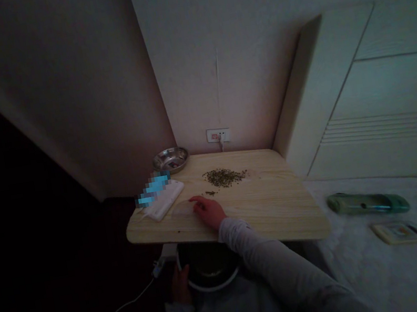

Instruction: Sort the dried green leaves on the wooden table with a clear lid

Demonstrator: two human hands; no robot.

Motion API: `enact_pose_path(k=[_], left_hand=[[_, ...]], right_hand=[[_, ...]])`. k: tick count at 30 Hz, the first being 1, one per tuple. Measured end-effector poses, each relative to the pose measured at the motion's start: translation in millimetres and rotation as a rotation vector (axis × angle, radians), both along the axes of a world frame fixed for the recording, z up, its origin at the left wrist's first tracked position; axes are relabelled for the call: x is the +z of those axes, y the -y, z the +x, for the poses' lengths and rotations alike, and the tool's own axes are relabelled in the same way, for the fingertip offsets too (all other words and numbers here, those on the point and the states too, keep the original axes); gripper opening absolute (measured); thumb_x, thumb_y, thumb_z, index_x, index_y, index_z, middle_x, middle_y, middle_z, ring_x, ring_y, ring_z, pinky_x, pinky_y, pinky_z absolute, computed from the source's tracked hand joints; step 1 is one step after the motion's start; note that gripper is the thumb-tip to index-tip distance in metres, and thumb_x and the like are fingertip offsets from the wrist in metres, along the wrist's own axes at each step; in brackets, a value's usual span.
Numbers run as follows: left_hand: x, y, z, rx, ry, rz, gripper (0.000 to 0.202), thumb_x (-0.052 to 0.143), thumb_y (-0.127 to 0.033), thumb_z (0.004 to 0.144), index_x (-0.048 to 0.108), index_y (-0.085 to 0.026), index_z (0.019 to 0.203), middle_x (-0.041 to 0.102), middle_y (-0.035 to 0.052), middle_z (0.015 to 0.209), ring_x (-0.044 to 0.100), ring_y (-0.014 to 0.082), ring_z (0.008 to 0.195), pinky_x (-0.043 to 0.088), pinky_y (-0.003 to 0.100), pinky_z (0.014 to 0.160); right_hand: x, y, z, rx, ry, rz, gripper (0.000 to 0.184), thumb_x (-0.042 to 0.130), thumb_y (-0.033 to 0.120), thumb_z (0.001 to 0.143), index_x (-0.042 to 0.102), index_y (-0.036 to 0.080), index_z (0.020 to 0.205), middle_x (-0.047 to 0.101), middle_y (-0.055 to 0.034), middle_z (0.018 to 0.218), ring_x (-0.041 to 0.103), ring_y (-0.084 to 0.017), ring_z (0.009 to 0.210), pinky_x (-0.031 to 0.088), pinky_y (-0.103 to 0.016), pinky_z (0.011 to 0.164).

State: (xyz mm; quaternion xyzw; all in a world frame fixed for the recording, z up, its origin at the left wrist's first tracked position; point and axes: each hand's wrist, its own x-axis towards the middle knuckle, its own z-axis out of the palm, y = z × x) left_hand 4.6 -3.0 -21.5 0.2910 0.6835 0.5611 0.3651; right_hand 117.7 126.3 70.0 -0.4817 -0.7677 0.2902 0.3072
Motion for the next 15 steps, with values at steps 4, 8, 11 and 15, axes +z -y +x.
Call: enact_pose_path(k=[4,8,11,15], left_hand=[[-0.2,5,4,-0.005,-0.115,0.070,0.024,0.038,-0.025,0.065,0.053,-0.018,0.083,0.054,0.0058,0.088,0.047,0.0175,0.087,0.036,0.027,0.077],[2.3,5,5,0.006,-0.128,0.082,0.029,0.037,-0.022,0.065,0.051,-0.018,0.090,0.053,0.0060,0.092,0.046,0.0172,0.090,0.034,0.028,0.078],[9.2,5,8,0.000,-0.118,0.048,0.020,0.038,-0.022,0.064,0.053,-0.019,0.076,0.055,0.0052,0.085,0.048,0.0169,0.085,0.035,0.027,0.078],[19.4,6,13,0.000,-0.080,0.111,0.010,0.038,-0.020,0.062,0.048,-0.020,0.062,0.056,0.0042,0.078,0.050,0.0166,0.080,0.035,0.028,0.077]], right_hand=[[0.9,0,-15,0.068,0.086,0.107,0.029,0.034,0.023,0.071,0.048,0.027,0.096,0.057,0.0016,0.080,0.049,-0.011,0.074,0.035,-0.023,0.069],[0.9,1,-14,0.110,0.143,0.133,0.031,0.033,0.025,0.072,0.046,0.029,0.099,0.057,0.0021,0.081,0.049,-0.011,0.075,0.035,-0.024,0.068],[0.6,0,-11,0.133,0.173,0.154,0.031,0.033,0.024,0.072,0.047,0.030,0.099,0.057,0.0025,0.079,0.050,-0.011,0.071,0.035,-0.024,0.068],[0.3,1,-9,0.180,0.185,0.168,0.030,0.034,0.023,0.071,0.050,0.029,0.095,0.058,0.0022,0.073,0.049,-0.011,0.067,0.034,-0.024,0.066]])
